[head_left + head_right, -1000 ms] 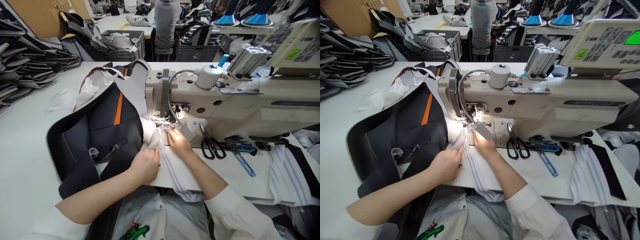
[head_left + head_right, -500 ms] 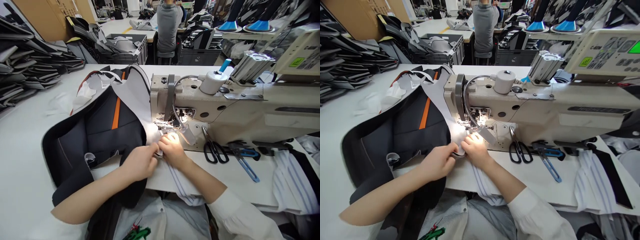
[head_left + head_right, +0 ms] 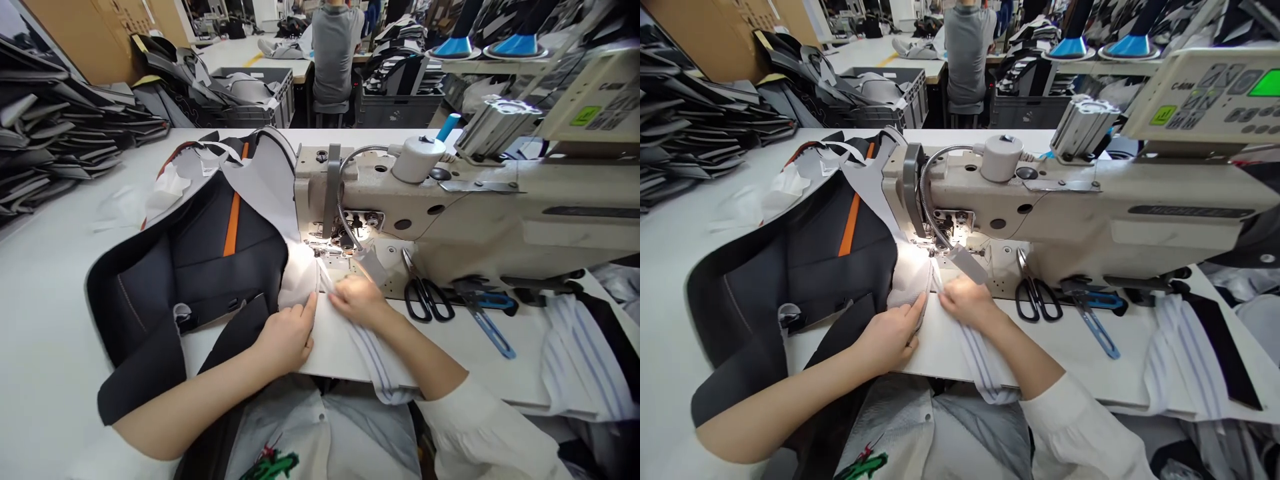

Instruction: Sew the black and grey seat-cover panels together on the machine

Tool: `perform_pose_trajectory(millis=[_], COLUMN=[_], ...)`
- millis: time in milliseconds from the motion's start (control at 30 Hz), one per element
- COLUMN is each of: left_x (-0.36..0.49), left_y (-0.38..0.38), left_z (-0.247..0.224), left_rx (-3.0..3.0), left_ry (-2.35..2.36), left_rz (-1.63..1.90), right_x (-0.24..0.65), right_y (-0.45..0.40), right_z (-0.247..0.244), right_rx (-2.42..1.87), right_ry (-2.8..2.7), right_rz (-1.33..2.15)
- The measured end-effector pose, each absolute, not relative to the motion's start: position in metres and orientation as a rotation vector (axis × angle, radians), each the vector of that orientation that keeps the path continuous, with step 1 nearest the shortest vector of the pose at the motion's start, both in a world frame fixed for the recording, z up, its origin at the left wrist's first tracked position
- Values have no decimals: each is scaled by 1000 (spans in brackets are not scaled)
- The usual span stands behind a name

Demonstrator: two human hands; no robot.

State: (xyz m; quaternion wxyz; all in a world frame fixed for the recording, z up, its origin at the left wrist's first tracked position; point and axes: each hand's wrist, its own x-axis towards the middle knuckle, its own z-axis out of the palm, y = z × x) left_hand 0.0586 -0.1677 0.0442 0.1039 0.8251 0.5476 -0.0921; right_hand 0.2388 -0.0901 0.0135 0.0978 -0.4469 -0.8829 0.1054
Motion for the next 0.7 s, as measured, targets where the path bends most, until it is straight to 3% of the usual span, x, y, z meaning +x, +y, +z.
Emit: perform_pose_trajectory(millis=[133, 233, 333, 700], left_x=[51, 37, 28, 50], left_y=[-153, -147, -145, -131], left_z=[63, 75, 80, 58], left_rx=[2286, 2195, 2108, 2223], left_ry=[1499, 1373, 1308, 1450], left_rz=[-225, -44, 50, -224], right_x=[235, 239, 240, 215], right_y=[-95, -90, -82, -82], right_z=[20, 16, 4, -12], right_rx=[-964, -1067, -1207, -1101], right_ry=[-2772, -2596, -2355, -2259], right_rz=[404, 475, 337, 296])
